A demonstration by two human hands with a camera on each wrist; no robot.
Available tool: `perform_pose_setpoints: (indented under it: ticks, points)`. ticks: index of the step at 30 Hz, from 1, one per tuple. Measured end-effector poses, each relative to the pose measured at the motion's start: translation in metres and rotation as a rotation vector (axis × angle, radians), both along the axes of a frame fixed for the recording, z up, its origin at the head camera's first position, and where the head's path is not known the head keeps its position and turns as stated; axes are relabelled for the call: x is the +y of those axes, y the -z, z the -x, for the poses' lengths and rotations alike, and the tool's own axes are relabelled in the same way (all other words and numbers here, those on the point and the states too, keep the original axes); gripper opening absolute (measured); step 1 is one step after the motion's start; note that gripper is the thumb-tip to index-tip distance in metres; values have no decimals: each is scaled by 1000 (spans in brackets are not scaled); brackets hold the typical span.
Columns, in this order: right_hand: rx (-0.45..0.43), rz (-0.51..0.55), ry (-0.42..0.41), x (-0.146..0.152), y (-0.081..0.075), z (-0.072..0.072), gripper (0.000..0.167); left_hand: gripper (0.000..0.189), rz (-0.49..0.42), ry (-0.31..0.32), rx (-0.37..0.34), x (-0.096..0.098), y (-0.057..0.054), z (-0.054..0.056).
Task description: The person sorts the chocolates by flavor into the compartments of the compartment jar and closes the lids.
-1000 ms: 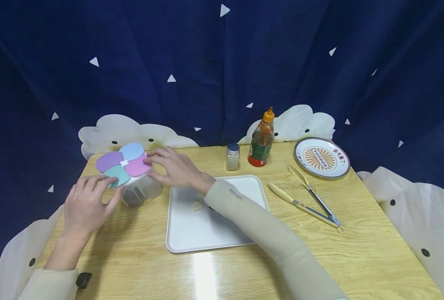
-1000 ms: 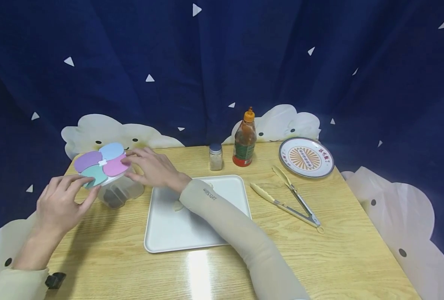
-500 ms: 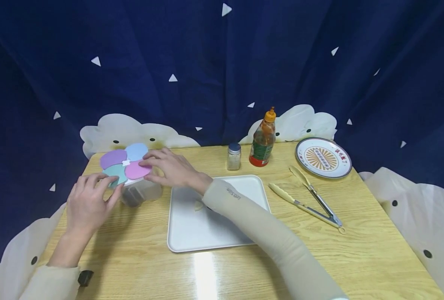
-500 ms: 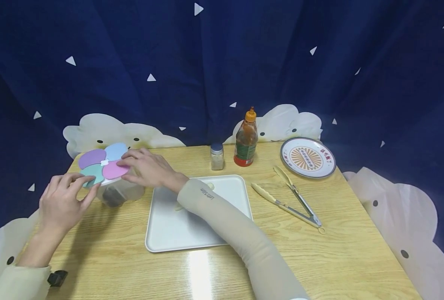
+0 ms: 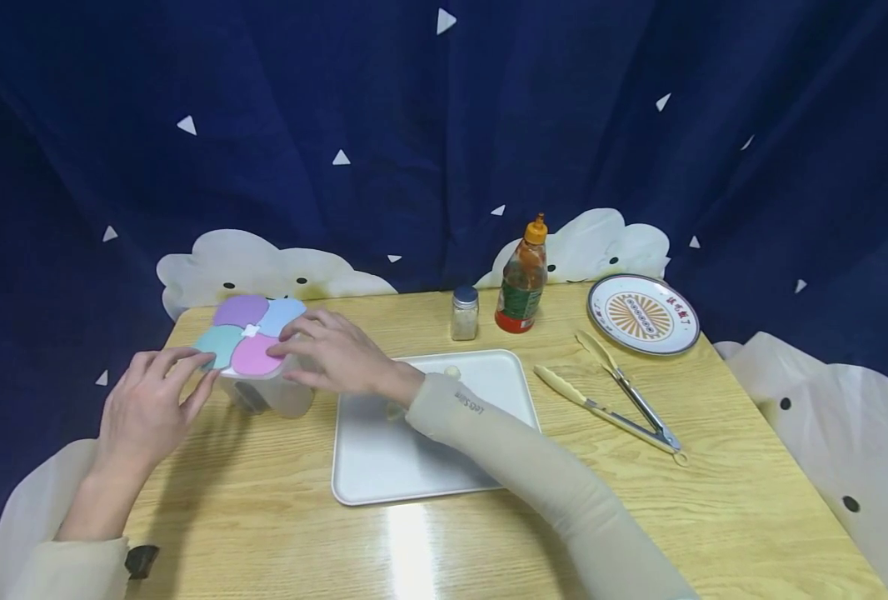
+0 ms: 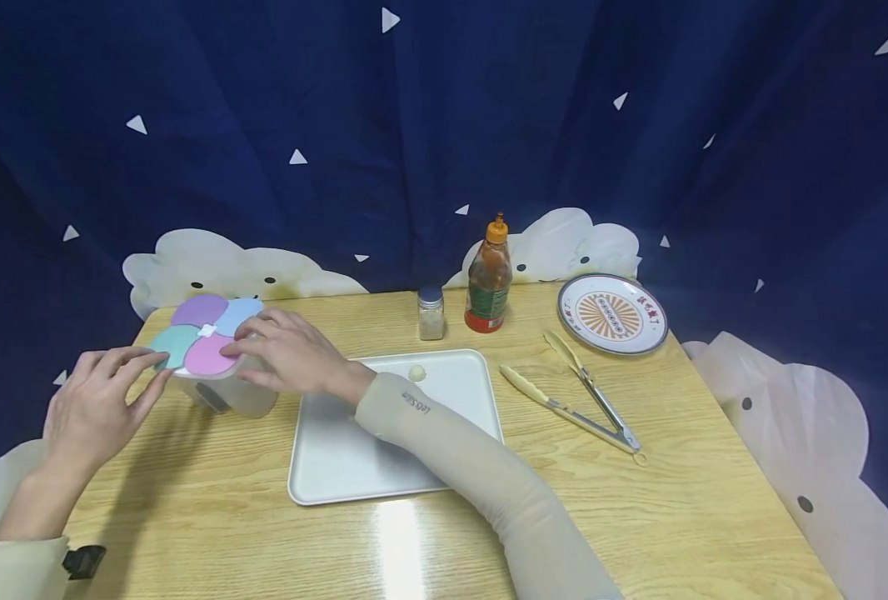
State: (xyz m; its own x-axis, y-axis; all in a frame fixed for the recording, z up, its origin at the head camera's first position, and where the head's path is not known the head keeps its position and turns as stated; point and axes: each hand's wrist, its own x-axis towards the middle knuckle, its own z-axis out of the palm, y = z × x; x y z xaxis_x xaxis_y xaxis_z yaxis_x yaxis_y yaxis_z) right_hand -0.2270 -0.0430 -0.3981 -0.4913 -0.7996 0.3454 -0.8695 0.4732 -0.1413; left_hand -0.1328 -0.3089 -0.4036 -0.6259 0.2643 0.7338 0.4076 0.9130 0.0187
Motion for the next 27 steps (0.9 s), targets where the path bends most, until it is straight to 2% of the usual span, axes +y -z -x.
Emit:
perform_pose_setpoints:
  ticks: [3,5,8,10,12,16,27]
  points:
    - [-6,6,-9,-1,0,-2,38,55,7,4,-26,-2,-1,-1]
    - [-12,19,-13,-2,0,-2,36,59,13,16,-38,-2,-1,-1]
    - [-20,37,-22,-3,-2,0,34,66,13,59,-27,1,-1,0]
    - [-17,40,-29,-4,-4,2,35,78,18,93,-8,5,0,2]
    - [-23,36,-38,-6,-6,4,37,78,19,131,0,7,1,4]
    - [-24,26,-54,-7,-8,8,40,74,34,172,-28,11,4,8]
    - [110,7,-78,-10,-7,11,39,61,37,203,16,15,6,14]
